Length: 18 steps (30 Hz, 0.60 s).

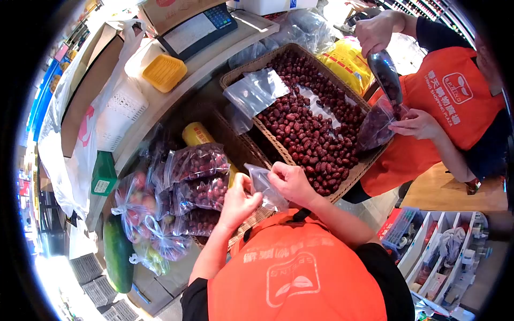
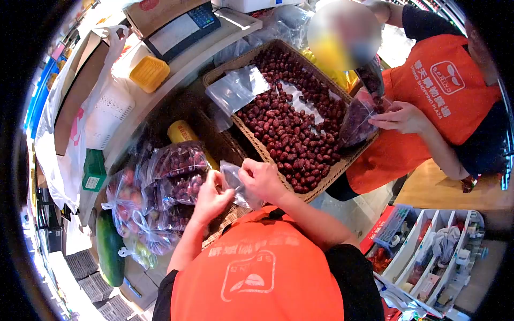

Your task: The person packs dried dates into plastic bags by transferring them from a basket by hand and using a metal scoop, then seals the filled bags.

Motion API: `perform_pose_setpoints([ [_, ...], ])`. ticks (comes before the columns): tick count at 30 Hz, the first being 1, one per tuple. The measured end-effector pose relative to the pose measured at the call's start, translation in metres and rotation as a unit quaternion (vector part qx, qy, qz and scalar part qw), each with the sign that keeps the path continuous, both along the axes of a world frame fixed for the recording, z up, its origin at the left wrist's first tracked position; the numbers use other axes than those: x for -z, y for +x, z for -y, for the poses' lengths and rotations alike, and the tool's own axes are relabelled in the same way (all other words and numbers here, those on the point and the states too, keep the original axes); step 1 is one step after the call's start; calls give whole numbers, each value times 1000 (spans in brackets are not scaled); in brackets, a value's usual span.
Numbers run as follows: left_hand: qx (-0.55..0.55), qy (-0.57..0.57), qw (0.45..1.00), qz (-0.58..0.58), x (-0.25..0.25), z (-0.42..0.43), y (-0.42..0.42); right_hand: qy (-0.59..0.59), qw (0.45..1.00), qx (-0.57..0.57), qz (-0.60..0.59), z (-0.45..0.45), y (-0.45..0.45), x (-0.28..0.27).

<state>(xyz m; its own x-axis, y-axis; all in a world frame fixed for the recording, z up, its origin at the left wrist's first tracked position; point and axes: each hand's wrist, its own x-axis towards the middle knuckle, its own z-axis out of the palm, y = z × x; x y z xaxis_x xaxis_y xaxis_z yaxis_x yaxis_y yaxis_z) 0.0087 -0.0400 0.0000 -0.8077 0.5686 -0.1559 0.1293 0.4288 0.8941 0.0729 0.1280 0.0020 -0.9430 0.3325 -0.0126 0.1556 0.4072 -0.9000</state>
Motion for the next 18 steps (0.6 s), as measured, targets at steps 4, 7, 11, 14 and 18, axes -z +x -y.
perform_pose_setpoints([
  [4, 2, -18, 1000, 5, 10, -10, 9, -27, 1000, -10, 7, 0, 1, -8],
  [7, -16, -4, 999, -33, 14, -9, 3, 71, 996, -11, -44, -2, 2, -4],
  [11, -36, 69, 995, -64, -2, -19, 2, 72, 993, -54, 70, 3, 5, 6],
  [14, 12, 19, 992, -125, -3, -20, 4, 87, 990, -84, 72, 1, 8, 3],
  [18, 51, -82, 976, -197, 0, 2, -9, 193, 980, -23, 42, -24, 11, -10],
])
